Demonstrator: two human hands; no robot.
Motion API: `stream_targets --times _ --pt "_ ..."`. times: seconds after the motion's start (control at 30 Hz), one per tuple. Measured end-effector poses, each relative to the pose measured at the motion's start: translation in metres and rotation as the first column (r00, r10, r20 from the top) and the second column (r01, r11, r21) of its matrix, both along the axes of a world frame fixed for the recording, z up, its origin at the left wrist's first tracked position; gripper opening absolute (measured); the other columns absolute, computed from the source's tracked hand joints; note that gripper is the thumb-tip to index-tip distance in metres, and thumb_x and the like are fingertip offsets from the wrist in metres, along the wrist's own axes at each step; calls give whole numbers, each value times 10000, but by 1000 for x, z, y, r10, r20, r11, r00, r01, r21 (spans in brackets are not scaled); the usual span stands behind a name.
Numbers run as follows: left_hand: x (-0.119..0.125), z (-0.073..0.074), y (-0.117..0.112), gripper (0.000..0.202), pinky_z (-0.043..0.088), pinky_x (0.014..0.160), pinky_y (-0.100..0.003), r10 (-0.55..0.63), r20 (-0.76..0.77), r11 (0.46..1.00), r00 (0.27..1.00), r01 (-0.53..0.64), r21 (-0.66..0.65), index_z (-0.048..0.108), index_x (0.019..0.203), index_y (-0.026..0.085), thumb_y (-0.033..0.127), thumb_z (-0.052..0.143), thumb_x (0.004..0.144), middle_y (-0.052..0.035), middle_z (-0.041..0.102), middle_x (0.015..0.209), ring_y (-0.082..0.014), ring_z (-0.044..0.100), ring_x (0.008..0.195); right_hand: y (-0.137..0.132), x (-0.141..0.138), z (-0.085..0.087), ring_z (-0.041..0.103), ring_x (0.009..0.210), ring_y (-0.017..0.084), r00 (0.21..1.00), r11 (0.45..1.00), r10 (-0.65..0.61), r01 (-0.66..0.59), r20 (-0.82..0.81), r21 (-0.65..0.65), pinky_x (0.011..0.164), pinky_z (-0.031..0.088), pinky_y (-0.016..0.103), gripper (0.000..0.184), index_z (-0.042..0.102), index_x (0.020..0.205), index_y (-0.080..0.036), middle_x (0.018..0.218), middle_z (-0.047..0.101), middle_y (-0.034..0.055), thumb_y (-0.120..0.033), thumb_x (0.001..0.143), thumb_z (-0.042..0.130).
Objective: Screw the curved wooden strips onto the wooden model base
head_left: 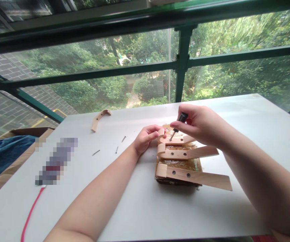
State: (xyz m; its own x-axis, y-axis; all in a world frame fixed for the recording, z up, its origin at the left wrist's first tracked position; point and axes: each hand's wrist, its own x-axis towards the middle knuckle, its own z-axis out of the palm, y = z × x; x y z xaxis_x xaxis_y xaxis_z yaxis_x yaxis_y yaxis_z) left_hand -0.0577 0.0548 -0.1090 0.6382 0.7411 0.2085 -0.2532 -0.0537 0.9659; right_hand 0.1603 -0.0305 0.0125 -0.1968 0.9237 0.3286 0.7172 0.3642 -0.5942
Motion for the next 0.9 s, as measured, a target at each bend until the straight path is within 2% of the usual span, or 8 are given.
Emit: stream_targets --times 0.23,0.47,0.6,0.67,0.8,0.9 --pt "1 2 -1 411 484 849 -334 5 -4 1000 1000 -5 13 761 976 141 502 754 779 -94 728 870 -221 645 854 1 -3 -3 441 548 97 999 1000 -12 12 -51 5 534 338 255 264 509 749 -217 605 524 -61 -400 869 657" --pt "1 4 -1 396 483 851 -329 -7 -7 1000 1000 7 2 760 965 143 494 752 783 -90 719 871 -214 642 844 1 -4 -4 450 553 101 996 999 30 -31 -89 -16 539 350 262 193 583 796 -218 611 539 -54 -376 869 666" --pt "2 4 -2 390 480 856 -334 3 -5 1000 1000 -3 13 764 939 146 501 752 779 -92 718 867 -220 638 853 3 -3 -8 488 549 116 989 995 46 -57 -138 -76 534 375 272 172 626 842 -226 619 568 -38 -391 877 660" --pt "2 5 -3 382 476 871 -335 10 0 1000 1000 -10 17 765 928 148 498 756 775 -90 716 865 -225 634 880 4 -3 -10 527 568 125 982 993 60 -77 -178 -91 553 403 278 141 647 947 -234 688 626 -22 -359 881 657" --pt "1 4 -2 376 472 896 -346 9 -1 1000 1000 -9 10 764 929 151 492 761 771 -85 717 859 -229 630 900 4 -3 -14 582 628 132 979 994 95 -101 -179 -28 638 457 293 353 582 1226 -268 848 698 -9 -255 878 644" --pt "0 3 -1 371 472 907 -362 -9 -1 1000 1000 9 8 763 957 150 476 756 781 -87 723 873 -230 637 893 3 -3 -12 609 678 147 987 993 115 -114 -116 13 648 460 292 243 592 1122 -244 854 702 4 -241 881 627"
